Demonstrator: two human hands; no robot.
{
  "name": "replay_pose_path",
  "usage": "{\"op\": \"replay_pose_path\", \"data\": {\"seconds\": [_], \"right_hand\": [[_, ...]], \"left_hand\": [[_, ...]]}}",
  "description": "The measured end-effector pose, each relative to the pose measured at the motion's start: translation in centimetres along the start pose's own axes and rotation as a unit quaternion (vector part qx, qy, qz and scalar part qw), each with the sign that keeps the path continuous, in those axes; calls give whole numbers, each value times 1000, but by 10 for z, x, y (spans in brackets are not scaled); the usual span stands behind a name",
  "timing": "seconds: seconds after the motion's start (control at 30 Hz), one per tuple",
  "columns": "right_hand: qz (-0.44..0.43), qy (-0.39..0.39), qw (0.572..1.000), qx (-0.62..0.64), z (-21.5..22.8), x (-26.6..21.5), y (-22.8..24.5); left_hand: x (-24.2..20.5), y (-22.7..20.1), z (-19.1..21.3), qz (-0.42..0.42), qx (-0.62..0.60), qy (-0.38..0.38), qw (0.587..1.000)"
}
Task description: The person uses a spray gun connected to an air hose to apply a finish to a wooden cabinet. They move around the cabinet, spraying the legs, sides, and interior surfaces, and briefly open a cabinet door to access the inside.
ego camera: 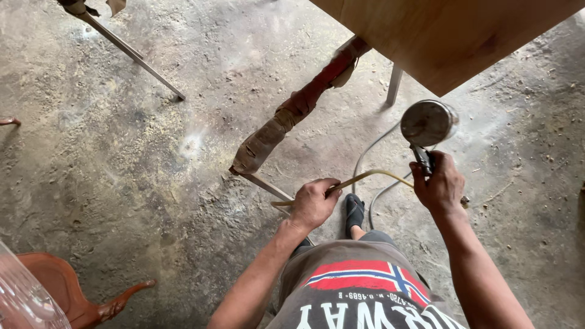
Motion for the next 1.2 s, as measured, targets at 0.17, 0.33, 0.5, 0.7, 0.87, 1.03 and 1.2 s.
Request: {"op": "replay_pose_path", "data": {"seconds": [0.17,0.33,0.5,0.7,0.87,1.03,1.2], "right_hand": [[-4,28,1000,-2,-16,12,6],[8,2,999,47,43,33,30],[213,-158,956,122,142,43,92],[218,-186,950,122,138,62,88],[98,-40,994,40,42,63,36],[20,78,996,-31,-30,65,9],[53,48,997,-23,-21,82,21]], "left_hand": [[-1,-2,-3,-31,-4,-24,999],[3,3,7,-5,-9,-24,1000],[5,-10,37,-53,-34,-94,994],[3,-14,43,-12,-57,-95,994],[3,-7,32,-12,-29,-78,996],[4,2,16,0,-14,-56,998],[6,4,15,19,-8,-47,999]]}}
Point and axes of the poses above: each hand's wrist, its own x-axis towards the middle knuckle, its own z-axis out of the back of the hand, y = z × x, the point moved 8 cm from there along x, towards the middle knuckle, and after that the axes turned 3 degrees about y, right-handed, at the moved point
